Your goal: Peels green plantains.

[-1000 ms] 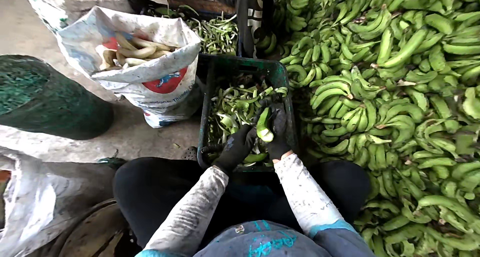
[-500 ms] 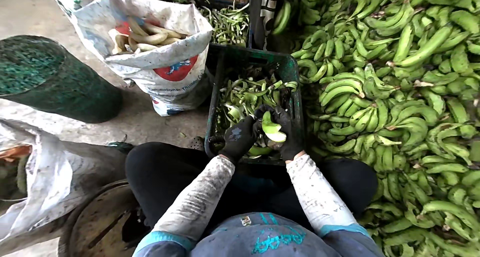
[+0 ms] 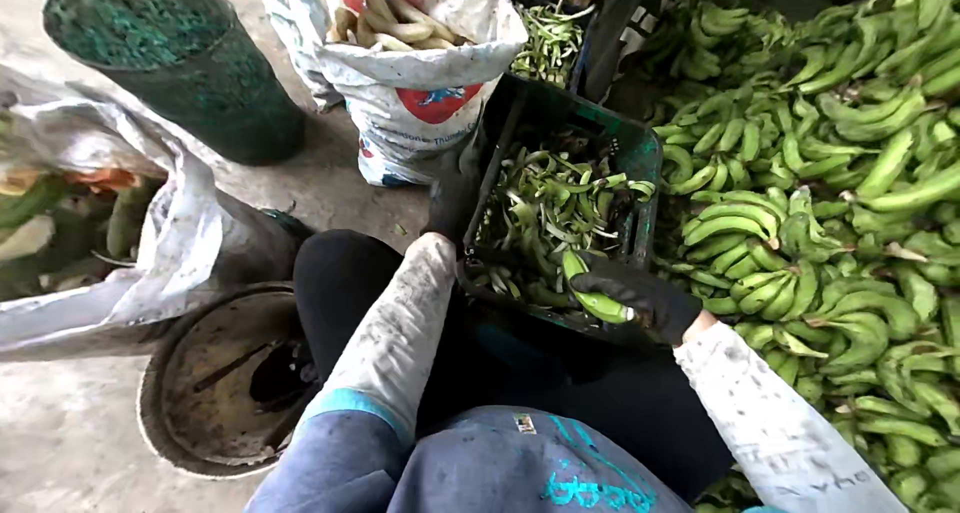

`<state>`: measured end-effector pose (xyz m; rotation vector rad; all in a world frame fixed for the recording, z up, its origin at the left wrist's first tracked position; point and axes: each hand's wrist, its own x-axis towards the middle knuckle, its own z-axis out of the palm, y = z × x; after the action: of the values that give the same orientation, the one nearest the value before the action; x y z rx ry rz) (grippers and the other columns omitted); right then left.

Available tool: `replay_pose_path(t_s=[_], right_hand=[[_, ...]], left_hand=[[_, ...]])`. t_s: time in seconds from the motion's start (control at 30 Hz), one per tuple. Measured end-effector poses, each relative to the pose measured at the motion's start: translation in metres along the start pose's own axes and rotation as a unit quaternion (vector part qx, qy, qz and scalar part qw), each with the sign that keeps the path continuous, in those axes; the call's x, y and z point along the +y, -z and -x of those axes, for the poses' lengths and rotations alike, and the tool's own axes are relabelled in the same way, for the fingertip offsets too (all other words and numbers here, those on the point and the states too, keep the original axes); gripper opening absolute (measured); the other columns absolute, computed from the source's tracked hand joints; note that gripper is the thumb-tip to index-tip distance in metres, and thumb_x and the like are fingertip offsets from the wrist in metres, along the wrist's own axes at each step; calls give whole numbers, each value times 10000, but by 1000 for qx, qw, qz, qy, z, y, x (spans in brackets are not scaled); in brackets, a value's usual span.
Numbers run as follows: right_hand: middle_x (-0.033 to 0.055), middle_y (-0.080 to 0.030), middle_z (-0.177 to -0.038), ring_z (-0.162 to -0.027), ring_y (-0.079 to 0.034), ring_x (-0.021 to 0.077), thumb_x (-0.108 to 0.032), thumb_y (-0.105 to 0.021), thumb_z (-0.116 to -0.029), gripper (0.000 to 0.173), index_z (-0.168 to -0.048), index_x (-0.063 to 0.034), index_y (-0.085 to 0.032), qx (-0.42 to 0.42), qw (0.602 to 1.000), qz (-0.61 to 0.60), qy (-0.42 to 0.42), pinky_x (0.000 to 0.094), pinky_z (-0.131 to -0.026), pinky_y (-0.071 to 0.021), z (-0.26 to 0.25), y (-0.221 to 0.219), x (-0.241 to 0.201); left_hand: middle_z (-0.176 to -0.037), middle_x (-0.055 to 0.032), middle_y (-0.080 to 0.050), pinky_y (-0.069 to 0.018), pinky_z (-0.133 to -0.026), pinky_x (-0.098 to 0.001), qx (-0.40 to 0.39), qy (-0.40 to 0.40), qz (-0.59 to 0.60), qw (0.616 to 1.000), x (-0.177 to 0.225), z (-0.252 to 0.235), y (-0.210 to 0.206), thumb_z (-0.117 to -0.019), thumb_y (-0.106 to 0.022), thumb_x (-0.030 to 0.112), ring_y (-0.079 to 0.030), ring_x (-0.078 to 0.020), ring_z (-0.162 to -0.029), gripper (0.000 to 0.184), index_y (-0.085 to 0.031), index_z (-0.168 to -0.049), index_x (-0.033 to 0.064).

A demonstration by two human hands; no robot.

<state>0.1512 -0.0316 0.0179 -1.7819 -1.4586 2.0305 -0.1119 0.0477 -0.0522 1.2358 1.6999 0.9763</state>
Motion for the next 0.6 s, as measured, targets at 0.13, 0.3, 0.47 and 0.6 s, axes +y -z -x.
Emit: replay_pose_path(t_s=[0.13,0.3,0.47,0.6], right_hand=[[176,-620,-1231,-934,-631,255,-267,-591,-1021,603,-1560,-186,-335,160,980,93,73,454,-781,-548,-21,-15,-51],[47,-625,-1142,-873,-649,137,-217,-414,-1080,380,-1448,-125,-429,-67,917,-40,391,306,-699,-582,5,-102,-178],[32,-562,-1408,-1182,-607,79,-197,-463,-1067,418,-1479,-127,-480,141,780,251,556,261,-962,-547,26,-86,-207],[325,-538,-1382,-1275,-533,476,-247,-481,-1071,430,-1404,20,-536,321,795,409,313,644,-1064,-411,-41,-35,-136]], left_hand=[[-971,-132,-619,-545,-755,-427,-23,-34,151,988,6,10,-4,-1108,-330,456,-610,-215,-811,525,-564,-1282,19],[-1165,-214,-620,-504,-904,-400,-75,72,149,983,38,79,14,-1094,-440,161,-596,-237,-994,348,-535,-1349,-55],[-1293,-234,-610,-530,-992,-435,-26,-112,22,993,9,35,-1,-1057,-502,74,-630,-303,-1133,350,-534,-1376,-65],[-1313,-239,-621,-455,-1096,-422,-2,-177,-103,979,18,33,12,-980,-615,9,-574,-353,-1263,279,-644,-1242,-82]])
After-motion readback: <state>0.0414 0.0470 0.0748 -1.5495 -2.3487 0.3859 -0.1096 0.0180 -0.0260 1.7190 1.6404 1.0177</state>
